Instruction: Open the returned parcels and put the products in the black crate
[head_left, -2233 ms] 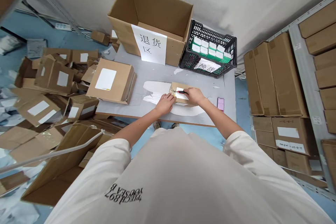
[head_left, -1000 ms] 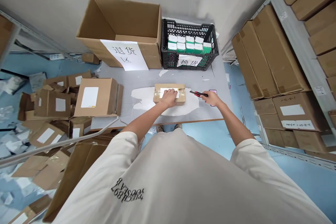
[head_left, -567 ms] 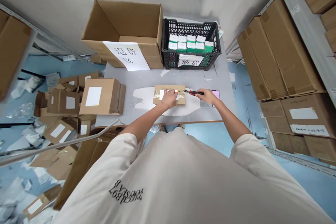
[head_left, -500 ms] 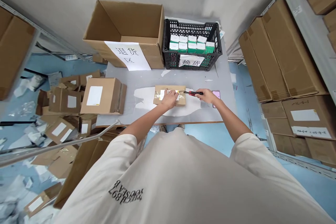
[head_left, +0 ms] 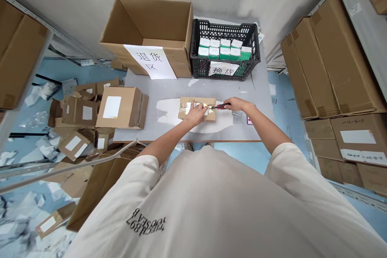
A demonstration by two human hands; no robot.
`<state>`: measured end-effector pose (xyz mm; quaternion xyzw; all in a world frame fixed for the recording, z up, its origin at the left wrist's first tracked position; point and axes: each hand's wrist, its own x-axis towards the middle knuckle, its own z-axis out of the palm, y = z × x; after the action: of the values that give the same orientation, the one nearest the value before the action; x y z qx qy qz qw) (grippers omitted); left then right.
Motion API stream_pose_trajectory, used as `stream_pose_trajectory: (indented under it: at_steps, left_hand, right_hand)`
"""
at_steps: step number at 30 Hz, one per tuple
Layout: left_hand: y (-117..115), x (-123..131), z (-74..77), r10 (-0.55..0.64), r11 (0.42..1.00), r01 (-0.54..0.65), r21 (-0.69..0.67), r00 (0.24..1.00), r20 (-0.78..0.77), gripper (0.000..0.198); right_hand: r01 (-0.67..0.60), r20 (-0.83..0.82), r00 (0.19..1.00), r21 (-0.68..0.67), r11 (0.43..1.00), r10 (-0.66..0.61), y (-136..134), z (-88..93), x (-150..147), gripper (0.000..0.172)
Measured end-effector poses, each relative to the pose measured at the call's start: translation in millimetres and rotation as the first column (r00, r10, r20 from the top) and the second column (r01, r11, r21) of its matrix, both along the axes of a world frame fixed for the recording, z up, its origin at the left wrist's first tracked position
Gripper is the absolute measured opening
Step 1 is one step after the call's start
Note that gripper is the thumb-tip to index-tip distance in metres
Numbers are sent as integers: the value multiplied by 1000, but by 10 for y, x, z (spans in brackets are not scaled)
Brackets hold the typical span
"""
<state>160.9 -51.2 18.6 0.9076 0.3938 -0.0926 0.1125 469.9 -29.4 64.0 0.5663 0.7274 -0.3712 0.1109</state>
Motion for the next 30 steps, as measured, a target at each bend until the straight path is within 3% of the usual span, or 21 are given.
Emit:
stream_pose_trajectory:
  at_steps: [6, 12, 16, 20, 22, 26, 28, 30]
  left_hand:
    - [33, 18, -22, -27, 1000, 27, 0, 1000, 11, 70]
    - [84, 0, -70, -75, 997, 75, -16, 997, 17, 72]
    - [134, -22, -127, -55, 997, 59, -43, 995, 89, 69]
    - [152, -10, -141, -37, 998, 43, -47, 992, 118, 67]
    - [143, -7, -126, -29, 997, 36, -61, 993, 116, 69]
    - [122, -20, -54, -15, 995, 31, -94, 987, 162, 85]
    - [146, -19, -5, 37, 995, -18, -94, 978, 205, 79]
    - [200, -4, 41, 116, 992, -100, -81, 967, 228, 61]
  right_hand:
    - [206, -234, 931, -293, 934, -279, -342, -273, 170, 44]
    - [336, -345, 857, -193, 922, -384, -523, -463, 91, 36]
    - [388, -364, 789, -329, 861, -495, -714, -449, 86, 41]
    - [337, -385, 777, -416, 845, -499, -968, -460, 96, 49]
    - [394, -413, 725, -409, 823, -552, -1039, -487, 94, 52]
    - [625, -471, 526, -352, 697, -708, -1063, -530, 107, 57]
    - [667, -489, 498, -311, 677, -716, -1064, -525, 110, 58]
    - [685, -514, 509, -245, 686, -691, -1080, -500, 94, 57]
